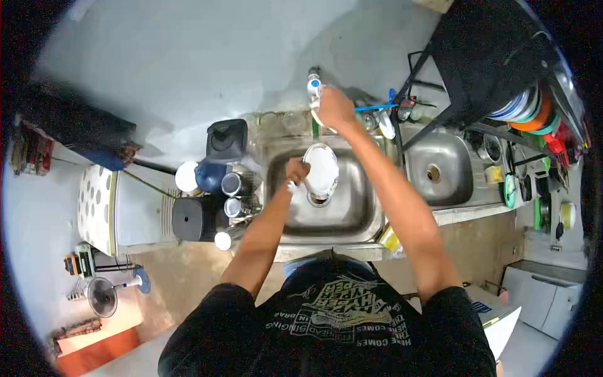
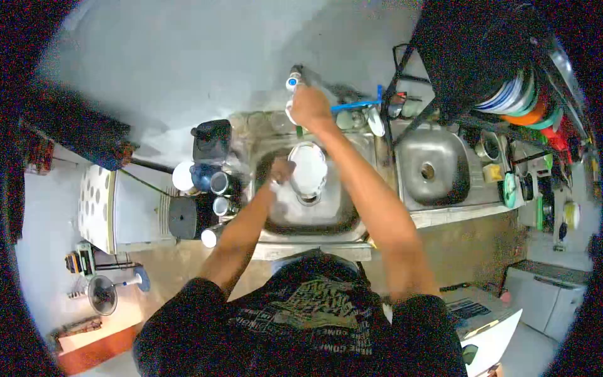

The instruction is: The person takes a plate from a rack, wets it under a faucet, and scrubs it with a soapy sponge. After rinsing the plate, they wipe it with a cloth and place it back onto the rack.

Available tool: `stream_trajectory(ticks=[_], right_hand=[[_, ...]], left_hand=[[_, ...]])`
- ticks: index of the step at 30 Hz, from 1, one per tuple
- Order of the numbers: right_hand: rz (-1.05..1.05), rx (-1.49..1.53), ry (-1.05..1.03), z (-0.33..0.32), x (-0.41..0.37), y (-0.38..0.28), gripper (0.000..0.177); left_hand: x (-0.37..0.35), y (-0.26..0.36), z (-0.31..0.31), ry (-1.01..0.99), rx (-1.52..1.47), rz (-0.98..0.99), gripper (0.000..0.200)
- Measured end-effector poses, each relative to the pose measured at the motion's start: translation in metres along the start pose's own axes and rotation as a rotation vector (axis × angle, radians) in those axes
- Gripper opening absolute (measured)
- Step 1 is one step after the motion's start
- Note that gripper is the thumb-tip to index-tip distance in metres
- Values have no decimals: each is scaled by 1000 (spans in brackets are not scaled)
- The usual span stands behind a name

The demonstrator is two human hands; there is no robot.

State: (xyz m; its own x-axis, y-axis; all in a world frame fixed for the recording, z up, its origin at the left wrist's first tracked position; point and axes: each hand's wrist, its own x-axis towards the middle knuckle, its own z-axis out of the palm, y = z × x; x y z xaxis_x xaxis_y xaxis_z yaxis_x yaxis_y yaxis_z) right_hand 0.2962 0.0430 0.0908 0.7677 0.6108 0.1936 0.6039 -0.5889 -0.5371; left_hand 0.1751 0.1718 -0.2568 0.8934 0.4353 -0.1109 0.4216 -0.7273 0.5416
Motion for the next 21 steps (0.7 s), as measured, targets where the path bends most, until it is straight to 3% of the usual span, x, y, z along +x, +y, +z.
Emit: stream_trajectory(ticks=[1, 3, 4, 9, 11, 12, 14, 15, 17, 21], right_hand=[[-14, -16, -44, -1, 4, 6, 27], [-73, -36, -48, -5, 4, 13, 23], [-88, -56, -37, -9, 1, 12, 23], [20, -34, -178, -40, -3, -6, 28], [-77, -75, -125, -19, 5, 14, 26], [-88, -79, -125, -14, 6, 19, 26], [-110, -57, -127, -17, 5, 19, 28], [-116, -55, -135, -16, 5, 21, 29], [-129, -49, -150, -15, 6, 25, 32], [-51, 6, -129, -30, -2, 16, 35]], left_hand=[[-3, 14, -15, -95, 50, -18, 31], [-40, 59, -67, 108, -252, -213, 32], [-38, 57, -69, 89, -241, -202, 33], [22, -31, 11, -112, 123, 147, 36], [48, -57, 42, -238, 327, 374, 38], [21, -11, -11, -168, 335, 315, 42], [16, 18, -43, -288, 94, 236, 40], [17, 22, -47, -344, -27, 194, 40], [43, -13, 3, -254, 53, 103, 39], [47, 1, -7, -309, -49, 112, 39]])
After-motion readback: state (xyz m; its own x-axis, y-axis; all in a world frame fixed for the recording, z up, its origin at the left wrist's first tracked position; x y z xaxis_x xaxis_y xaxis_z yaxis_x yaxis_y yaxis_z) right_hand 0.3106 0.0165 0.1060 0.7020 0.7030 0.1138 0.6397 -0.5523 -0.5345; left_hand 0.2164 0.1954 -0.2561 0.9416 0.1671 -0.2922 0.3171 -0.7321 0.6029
